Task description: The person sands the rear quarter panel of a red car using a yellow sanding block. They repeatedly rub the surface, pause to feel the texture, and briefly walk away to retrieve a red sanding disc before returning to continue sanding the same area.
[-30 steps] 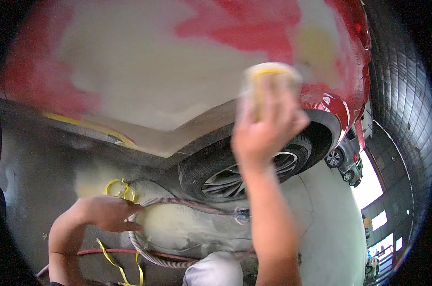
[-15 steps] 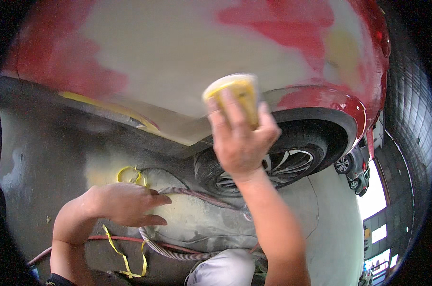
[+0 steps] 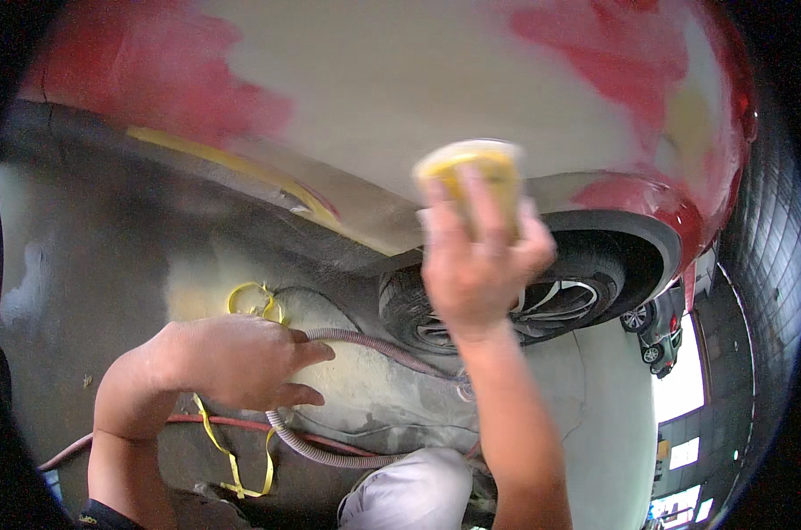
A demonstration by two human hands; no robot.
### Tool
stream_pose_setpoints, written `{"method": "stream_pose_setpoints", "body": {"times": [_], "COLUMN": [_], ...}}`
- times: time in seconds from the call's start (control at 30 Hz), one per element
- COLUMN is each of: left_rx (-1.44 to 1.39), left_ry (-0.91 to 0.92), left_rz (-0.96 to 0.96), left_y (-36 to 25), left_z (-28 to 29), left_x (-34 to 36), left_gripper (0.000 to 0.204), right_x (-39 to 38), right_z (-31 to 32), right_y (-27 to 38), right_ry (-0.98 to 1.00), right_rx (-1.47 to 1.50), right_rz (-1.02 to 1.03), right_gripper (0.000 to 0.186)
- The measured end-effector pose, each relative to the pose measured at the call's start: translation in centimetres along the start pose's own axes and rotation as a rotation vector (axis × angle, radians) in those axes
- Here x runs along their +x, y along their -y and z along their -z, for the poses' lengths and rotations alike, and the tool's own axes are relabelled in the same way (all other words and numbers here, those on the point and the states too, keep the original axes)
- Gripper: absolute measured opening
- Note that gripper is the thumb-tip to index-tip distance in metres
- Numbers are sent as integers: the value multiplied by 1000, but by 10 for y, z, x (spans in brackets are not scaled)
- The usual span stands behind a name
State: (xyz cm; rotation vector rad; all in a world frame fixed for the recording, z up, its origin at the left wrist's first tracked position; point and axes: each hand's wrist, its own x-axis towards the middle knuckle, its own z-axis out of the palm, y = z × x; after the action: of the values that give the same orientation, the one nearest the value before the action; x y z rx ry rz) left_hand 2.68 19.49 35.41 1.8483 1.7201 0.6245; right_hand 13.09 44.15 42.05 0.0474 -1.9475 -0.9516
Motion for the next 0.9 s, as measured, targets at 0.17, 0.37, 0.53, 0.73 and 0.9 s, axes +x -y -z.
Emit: {"method": "stream_pose_setpoints", "body": {"times": [0.17,0.37,0.53,0.73,0.9], "left_rx": [-17,-59,-49,-90,-85], "left_ry": [-23,-14,-50,-66,-97], "left_rz": [-25,-23,-26,-54,-96], "left_y": [11,8,10,21,20], "left_z": [0,14,14,13,10], "left_x": [-3,-20,-26,-37,-36], "left_gripper": [51,49,47,45,44], "right_x": [-2,-3,25,-5,48], "right_z": [-7,5,-11,-7,-17], "right_y": [11,-3,51,12,77], "right_ry": [-16,43,-8,34,-7], "right_rx": [-55,-82,-3,-66,2], "right_rz": [-31,19,-28,-17,-34], "right_gripper": [39,44,50,49,50]}}
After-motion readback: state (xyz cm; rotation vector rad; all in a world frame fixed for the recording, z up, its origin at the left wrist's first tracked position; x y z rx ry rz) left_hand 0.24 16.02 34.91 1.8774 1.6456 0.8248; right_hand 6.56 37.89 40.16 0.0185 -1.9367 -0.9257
